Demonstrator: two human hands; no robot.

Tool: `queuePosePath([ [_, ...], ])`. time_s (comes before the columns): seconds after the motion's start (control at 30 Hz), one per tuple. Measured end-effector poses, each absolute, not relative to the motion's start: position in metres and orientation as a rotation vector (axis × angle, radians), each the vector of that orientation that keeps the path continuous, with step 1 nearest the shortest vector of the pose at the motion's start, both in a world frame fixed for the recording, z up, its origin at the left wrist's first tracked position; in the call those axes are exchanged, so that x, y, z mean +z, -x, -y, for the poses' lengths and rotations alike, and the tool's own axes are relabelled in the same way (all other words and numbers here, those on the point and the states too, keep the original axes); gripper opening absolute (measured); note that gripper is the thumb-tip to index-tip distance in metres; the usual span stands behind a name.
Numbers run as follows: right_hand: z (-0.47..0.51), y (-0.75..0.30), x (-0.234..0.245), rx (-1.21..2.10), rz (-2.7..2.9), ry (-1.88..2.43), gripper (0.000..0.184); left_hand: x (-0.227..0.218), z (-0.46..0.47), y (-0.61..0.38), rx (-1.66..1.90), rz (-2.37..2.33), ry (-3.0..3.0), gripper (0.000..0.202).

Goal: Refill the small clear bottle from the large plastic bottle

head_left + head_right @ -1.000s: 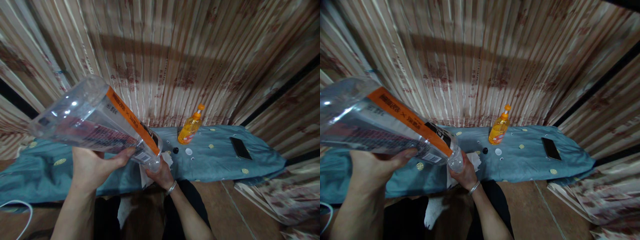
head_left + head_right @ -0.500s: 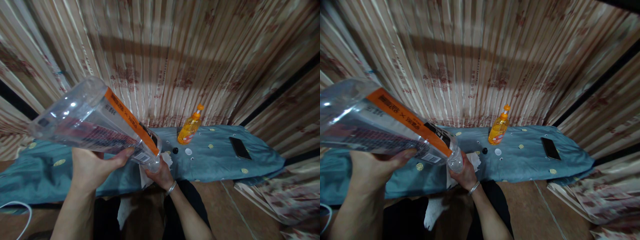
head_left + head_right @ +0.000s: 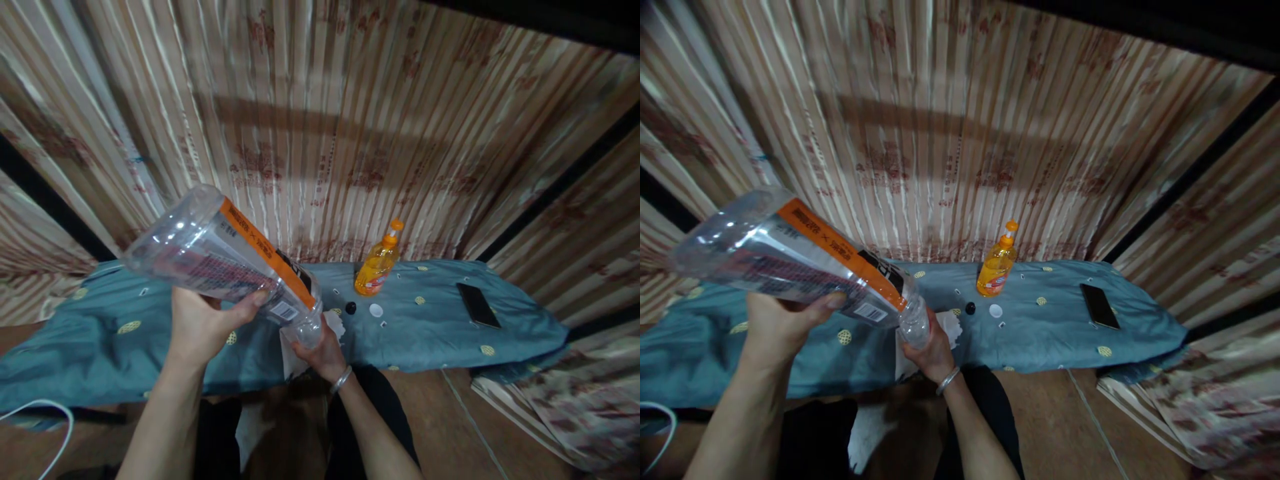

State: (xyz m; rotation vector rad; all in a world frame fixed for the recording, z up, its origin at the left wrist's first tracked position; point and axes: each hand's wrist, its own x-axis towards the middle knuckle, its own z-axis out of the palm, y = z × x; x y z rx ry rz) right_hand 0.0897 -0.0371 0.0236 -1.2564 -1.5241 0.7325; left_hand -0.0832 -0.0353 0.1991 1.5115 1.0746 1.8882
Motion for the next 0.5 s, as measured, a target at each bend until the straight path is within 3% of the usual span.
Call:
queuePosePath([
  [0.5, 0.037, -0.089, 0.013, 0.71, 1.499, 1.216, 0.077, 0.157, 0.022, 0.094, 2.014, -0.941, -0.923, 0.048],
])
